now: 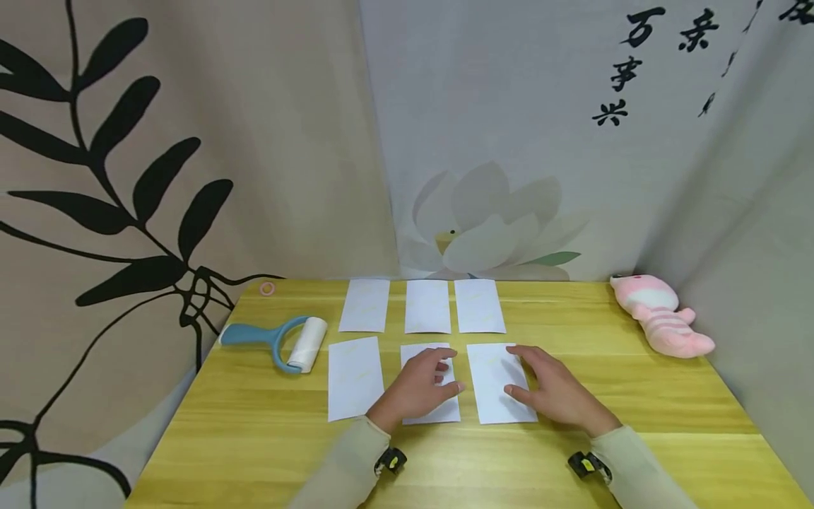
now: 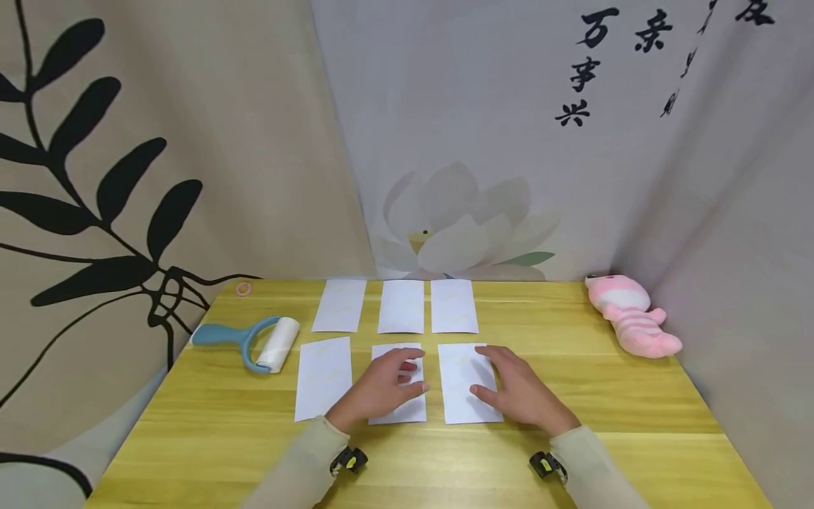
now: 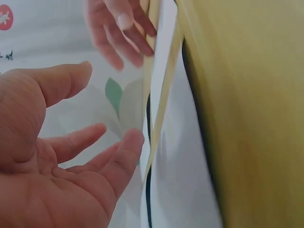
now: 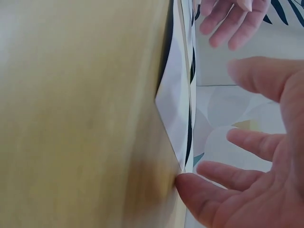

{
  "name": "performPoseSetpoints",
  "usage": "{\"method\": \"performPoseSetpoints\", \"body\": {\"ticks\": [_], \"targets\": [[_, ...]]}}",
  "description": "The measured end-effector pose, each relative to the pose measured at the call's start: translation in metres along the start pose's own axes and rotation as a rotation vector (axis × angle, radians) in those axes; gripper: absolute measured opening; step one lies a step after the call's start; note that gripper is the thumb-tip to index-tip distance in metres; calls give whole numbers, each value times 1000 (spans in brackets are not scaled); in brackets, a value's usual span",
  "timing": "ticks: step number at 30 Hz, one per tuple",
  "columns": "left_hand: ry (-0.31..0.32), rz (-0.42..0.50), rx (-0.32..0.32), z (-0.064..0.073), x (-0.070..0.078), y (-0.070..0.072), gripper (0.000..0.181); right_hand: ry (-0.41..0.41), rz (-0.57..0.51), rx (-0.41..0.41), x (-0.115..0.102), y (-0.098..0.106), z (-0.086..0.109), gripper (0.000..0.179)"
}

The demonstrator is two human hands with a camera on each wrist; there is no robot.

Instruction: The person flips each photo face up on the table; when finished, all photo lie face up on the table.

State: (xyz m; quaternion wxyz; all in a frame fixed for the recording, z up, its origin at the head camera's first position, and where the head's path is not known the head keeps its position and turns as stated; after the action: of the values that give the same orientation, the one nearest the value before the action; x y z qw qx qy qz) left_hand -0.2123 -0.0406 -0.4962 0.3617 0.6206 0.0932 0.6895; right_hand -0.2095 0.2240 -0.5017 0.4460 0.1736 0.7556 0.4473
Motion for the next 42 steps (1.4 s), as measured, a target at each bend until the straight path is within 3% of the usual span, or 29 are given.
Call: {"method": "performPoseSetpoints", "body": {"ticks": [6,12,22,28,34,42], "targets": [[14,56,-51,-3,9,-23,64,18,-18,13,-3,-3,2,72],[101,113,-64,-4,11,-35,65,66,-4,3,-7,-6,6,73],[146,166,-52,-8,15,-39,60,99,-24,-98,-7,-10,12,86],[149,177,-40,-7,15,-42,61,62,-17,-189,-11,-9,12,93],[153,177,-21,-9,15,-41,61,91,16,-163,-10,-9,12,80],[182,257,2,-10,12,-39,59,114,12,-136,-7,-6,12,78]]}}
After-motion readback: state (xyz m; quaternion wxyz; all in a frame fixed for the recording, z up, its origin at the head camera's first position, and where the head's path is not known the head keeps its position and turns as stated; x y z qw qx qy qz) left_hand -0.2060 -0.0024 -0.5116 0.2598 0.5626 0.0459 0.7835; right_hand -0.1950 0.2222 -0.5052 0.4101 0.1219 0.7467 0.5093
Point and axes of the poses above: each hand's wrist, its own z-axis away from the middle knuckle, its own y-axis out of the back of the hand, x = y × z, the point moved 4 cm from there along -z, towards the middle knuckle, and after that the axes turned 12 degrees about y, right-handed, at the moved point
